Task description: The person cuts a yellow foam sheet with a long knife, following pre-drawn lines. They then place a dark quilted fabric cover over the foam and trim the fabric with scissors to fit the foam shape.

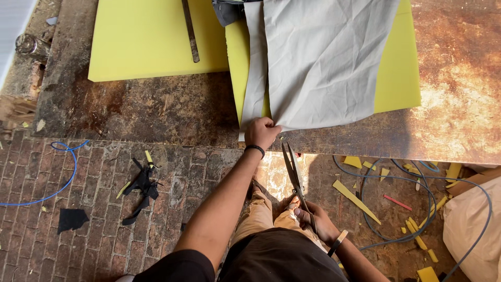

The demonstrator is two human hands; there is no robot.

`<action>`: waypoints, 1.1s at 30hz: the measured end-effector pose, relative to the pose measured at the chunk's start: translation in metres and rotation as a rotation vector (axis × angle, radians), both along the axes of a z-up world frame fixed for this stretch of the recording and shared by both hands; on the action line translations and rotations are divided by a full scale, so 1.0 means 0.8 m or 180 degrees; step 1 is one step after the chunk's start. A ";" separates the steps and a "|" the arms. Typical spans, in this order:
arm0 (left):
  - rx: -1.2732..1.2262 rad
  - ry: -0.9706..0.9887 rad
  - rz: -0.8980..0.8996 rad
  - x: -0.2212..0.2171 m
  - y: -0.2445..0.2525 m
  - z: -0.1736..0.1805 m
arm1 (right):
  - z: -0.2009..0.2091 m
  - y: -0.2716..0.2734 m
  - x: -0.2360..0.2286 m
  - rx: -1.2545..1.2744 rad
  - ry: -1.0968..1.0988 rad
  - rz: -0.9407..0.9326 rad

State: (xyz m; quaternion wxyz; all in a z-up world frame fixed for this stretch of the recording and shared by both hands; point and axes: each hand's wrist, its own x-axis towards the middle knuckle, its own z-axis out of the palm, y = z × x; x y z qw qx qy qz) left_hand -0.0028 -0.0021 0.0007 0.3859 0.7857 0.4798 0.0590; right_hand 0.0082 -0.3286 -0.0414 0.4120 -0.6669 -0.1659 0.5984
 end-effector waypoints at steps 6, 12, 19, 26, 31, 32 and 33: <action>-0.2469 -0.1931 0.0970 -0.024 -0.046 0.019 | 0.023 0.006 -0.008 0.0536 0.0289 -0.0110; -0.2084 -0.1799 0.0867 -0.025 -0.067 0.048 | 0.050 0.038 -0.008 0.0640 -0.0139 -0.0390; -0.1619 -0.1694 0.0553 -0.019 -0.079 0.055 | 0.080 0.040 -0.005 0.0141 -0.0259 -0.0812; -0.1564 -0.1640 0.0314 -0.015 -0.073 0.055 | 0.102 0.069 0.024 0.0458 -0.0551 -0.0625; -0.1661 -0.1750 0.0060 -0.024 -0.072 0.064 | 0.116 0.084 0.031 0.0213 -0.0493 -0.0852; -0.1632 -0.1663 0.0019 -0.024 -0.070 0.065 | 0.118 0.088 0.034 0.0212 -0.0522 -0.0823; -0.1602 -0.1575 -0.0022 -0.025 -0.069 0.066 | 0.120 0.092 0.036 0.0211 -0.0550 -0.0794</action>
